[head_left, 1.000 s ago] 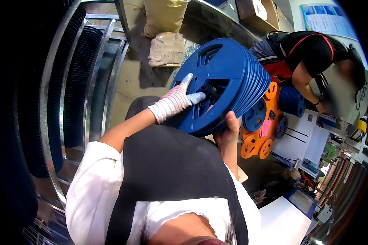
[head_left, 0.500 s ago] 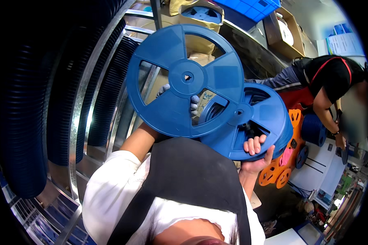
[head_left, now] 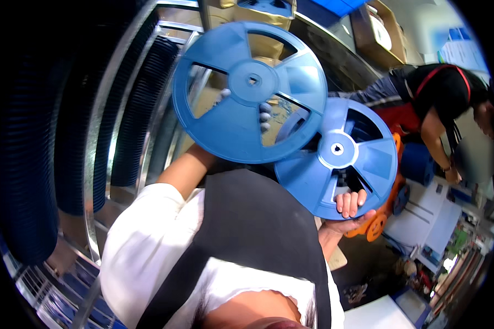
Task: The person repeatedly picks up blue circular plastic parts from a table and stacks them onto a metal rack. The person handles the parts one by one, placing them into a vertical stack on the rack.
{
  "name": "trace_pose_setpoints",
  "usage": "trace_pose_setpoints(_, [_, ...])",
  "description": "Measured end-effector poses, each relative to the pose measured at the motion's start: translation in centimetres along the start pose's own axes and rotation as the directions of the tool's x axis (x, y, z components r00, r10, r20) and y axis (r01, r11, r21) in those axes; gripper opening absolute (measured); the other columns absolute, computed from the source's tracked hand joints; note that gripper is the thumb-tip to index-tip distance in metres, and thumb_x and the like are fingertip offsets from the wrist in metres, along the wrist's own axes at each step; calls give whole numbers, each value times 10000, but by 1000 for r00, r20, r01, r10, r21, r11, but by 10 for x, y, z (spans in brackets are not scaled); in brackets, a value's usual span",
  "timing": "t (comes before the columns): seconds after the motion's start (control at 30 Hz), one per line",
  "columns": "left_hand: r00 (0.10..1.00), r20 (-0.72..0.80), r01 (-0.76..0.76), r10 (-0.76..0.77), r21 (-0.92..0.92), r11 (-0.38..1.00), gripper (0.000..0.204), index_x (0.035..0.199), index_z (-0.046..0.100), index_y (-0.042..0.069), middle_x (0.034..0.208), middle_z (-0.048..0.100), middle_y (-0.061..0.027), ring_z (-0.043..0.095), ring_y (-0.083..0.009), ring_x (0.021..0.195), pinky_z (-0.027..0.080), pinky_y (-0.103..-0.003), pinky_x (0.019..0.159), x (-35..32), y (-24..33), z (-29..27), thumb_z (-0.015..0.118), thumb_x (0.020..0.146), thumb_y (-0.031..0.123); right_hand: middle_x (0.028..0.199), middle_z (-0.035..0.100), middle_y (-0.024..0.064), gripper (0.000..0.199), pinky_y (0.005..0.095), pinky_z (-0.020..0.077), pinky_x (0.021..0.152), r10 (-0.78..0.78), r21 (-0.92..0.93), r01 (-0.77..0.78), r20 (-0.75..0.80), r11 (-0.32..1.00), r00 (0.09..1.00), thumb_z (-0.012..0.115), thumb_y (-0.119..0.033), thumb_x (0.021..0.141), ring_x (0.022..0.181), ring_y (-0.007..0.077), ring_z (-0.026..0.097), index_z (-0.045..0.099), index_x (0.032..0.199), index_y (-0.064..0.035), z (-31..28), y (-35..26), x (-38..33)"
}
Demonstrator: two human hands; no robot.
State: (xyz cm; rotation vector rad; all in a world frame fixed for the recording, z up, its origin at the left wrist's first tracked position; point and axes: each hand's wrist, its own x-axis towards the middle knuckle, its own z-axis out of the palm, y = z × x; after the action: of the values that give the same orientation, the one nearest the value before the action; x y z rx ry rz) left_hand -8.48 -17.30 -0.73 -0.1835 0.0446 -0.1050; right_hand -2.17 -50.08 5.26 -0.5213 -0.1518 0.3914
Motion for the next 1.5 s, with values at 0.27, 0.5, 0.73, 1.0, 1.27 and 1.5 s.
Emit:
trace_pose_setpoints(0.27, [984, 132, -150, 122, 224, 963, 688, 1350, 313, 38, 1136, 483, -142, 509, -289, 1074, 465, -411, 922, -15, 50, -41, 619, 847, 393, 555, 487, -39, 412, 229, 392, 482, -75, -8, 78, 161, 997, 984, 590, -480, 885, 455, 70, 473, 468, 826, -91, -33, 9, -1])
trace_pose_setpoints(0.5, [994, 67, -103, 87, 293, 951, 748, 1350, 337, -16, 1201, 486, -196, 502, -315, 1143, 418, -435, 1018, -17, 57, -58, 670, 822, 397, 531, 476, -44, 423, 211, 383, 449, -101, -3, 104, 202, 995, 974, 591, -494, 879, 426, 64, 454, 464, 806, -97, -32, 12, 4])
trace_pose_setpoints(0.73, [924, -168, -113, 344, 739, 665, 506, 1342, 437, 90, 1084, 613, -125, 607, -226, 1002, 503, -379, 910, -19, 17, -38, 631, 885, 188, 574, 511, -17, 398, 237, 423, 522, -6, -15, 9, 164, 1000, 986, 593, -470, 886, 487, 76, 509, 470, 843, -95, -5, 10, 7])
trace_pose_setpoints(1.0, [981, -168, 135, 92, 947, 292, 974, 1474, 201, 85, 1301, 462, -177, 485, -241, 1151, 396, -336, 964, 28, -45, -14, 789, 713, 245, 581, 456, -15, 473, 228, 327, 475, 195, -249, -187, 7, 950, 981, 565, -538, 864, 490, 100, 436, 480, 890, -73, 54, 29, 19])
trace_pose_setpoints(1.27, [938, -318, 326, -139, 667, 670, 1034, 1482, 129, 94, 1274, 497, -163, 534, -235, 1069, 469, -331, 883, 53, -77, -29, 799, 696, 137, 868, 648, 137, 512, 342, 499, 795, 425, -495, -455, -180, 740, 887, 755, -296, 761, 810, 232, 633, 525, 1087, 24, 92, 46, 33])
trace_pose_setpoints(1.5, [994, -110, 83, -23, 577, 813, 610, 1332, 387, 22, 1201, 551, -182, 579, -310, 1080, 478, -420, 958, 26, -15, 8, 633, 825, 254, 647, 444, 3, 348, 279, 391, 612, 317, -176, -382, -313, 907, 895, 548, -303, 906, 603, 116, 434, 559, 1038, 19, 67, 10, 38])
